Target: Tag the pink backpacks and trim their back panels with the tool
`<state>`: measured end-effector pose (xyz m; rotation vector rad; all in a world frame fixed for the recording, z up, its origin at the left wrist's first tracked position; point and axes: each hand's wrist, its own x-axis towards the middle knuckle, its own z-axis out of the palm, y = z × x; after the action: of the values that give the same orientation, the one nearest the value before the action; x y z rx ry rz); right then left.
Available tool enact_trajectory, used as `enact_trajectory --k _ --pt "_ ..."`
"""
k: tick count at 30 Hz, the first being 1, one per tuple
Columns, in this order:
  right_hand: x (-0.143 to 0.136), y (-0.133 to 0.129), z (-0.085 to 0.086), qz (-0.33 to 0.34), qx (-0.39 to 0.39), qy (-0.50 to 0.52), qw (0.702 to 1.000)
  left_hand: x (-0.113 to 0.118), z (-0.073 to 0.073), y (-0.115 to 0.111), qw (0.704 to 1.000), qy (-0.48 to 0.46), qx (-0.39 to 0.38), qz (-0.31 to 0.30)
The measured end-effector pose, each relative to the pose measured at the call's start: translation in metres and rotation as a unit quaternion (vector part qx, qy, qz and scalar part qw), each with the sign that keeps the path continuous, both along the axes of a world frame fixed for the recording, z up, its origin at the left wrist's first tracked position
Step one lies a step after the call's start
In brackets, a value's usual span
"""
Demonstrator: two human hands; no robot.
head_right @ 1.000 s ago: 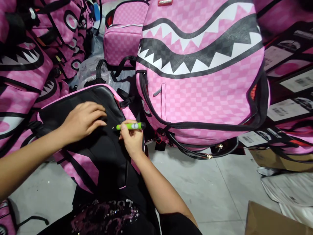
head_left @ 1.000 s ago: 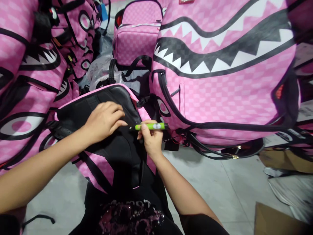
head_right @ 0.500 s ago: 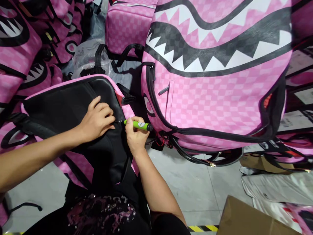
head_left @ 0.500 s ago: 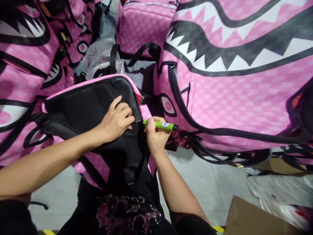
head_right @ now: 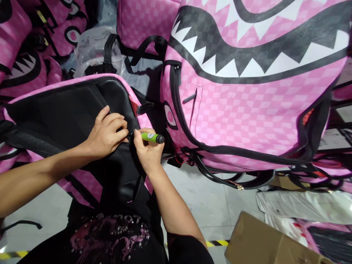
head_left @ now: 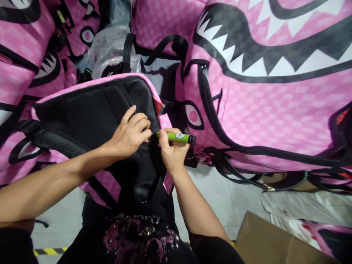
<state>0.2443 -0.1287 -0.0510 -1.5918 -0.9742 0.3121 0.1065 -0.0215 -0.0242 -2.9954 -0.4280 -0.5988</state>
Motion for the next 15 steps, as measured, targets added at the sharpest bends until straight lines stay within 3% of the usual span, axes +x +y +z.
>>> enact_trajectory --k 3,15 --pt "0.0010 0.0025 0.0020 -0.033 -0.008 -0.039 0.999 0.0012 -0.0016 -0.0009 1.000 -0.017 0.003 0.000" --pt "0.0087 0.0103 0.0064 -0.022 -0.035 -0.064 0.997 0.0078 -0.0011 -0.0022 0.995 0.002 -0.096 0.038"
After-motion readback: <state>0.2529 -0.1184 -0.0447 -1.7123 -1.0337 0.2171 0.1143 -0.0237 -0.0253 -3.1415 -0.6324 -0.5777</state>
